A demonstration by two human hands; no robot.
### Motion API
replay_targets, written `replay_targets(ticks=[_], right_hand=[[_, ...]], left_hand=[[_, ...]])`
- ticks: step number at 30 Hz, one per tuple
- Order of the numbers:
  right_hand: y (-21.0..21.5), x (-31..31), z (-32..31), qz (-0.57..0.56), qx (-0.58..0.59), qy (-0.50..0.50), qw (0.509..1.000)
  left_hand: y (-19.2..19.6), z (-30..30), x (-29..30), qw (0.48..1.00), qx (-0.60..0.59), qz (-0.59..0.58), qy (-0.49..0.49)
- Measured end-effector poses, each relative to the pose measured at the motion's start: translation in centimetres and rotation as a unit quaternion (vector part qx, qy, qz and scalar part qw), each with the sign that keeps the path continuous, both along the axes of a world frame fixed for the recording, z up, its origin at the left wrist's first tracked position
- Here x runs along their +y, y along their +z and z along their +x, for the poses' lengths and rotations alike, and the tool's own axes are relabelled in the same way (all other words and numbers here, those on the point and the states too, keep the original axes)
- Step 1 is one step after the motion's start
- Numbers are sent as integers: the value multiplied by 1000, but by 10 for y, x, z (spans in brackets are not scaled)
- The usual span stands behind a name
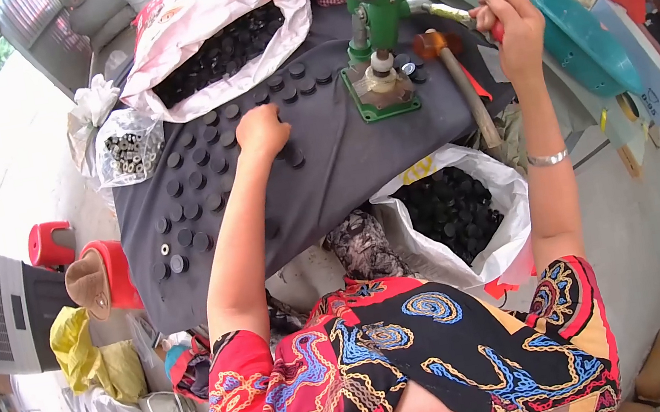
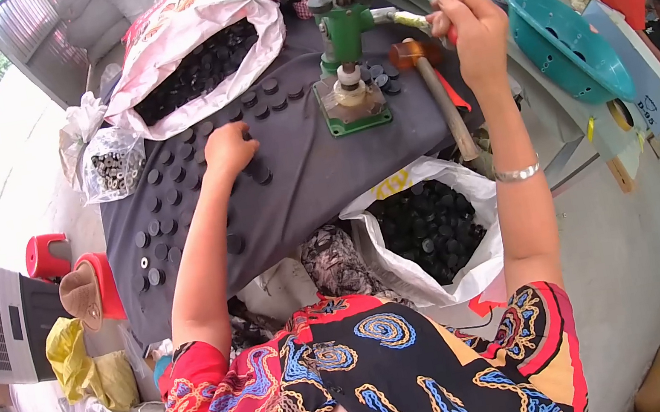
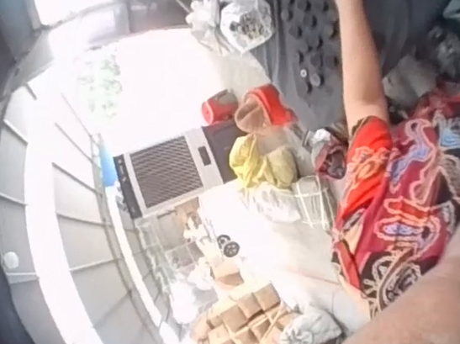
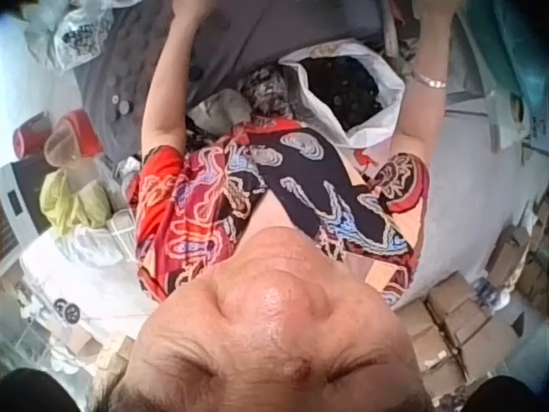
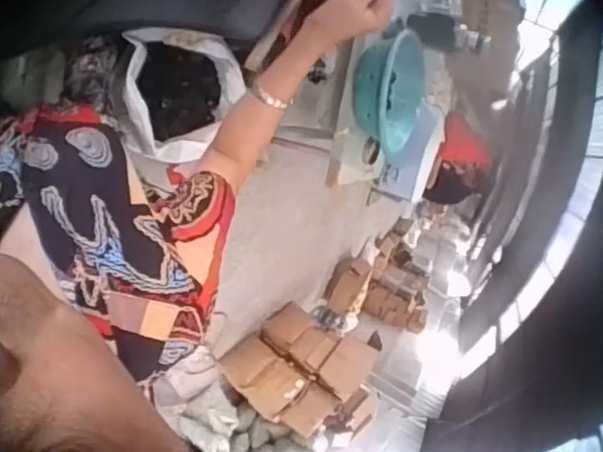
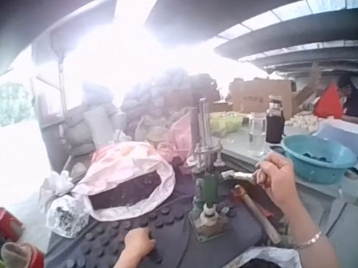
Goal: The person assembles small mechanical components by hand, sorting metal rings and plastic bases from storage bins, then pressing them together using a manual press machine.
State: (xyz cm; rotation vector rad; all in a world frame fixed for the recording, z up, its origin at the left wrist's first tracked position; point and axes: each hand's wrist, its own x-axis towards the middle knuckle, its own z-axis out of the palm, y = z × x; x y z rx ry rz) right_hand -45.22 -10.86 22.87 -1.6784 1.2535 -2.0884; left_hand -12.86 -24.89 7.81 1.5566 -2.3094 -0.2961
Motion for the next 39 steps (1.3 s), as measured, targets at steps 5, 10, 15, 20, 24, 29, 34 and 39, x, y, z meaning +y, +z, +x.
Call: replay_targets(ticks=[5, 10, 15, 20, 24, 29, 34, 39], right_hand=[[29, -17, -1, 45, 0, 9, 999], [43, -25, -4, 51, 1, 31, 998], [47, -32, -13, 59, -7, 37, 998], [47, -33, -9, 61, -9, 31, 998], [35, -61, -30, -119, -151, 570, 799], [53, -26, 10, 19, -39, 10, 999], [49, -25, 6, 8, -37, 14, 999], [35, -18, -6, 13, -8, 23, 1000]], left_hand=[[-30, 2, -16, 997, -40, -62, 10], [-19, -18, -14, 998, 13, -53, -29], [2, -91, 6, 944, 273, -86, -165], [5, -132, 11, 946, 277, -36, -162], [1, -154, 13, 943, 304, 8, -136], [-9, -159, 7, 939, 327, -36, -100], [-13, -167, 4, 934, 344, -35, -89], [-16, -172, 2, 925, 366, -32, -96]])
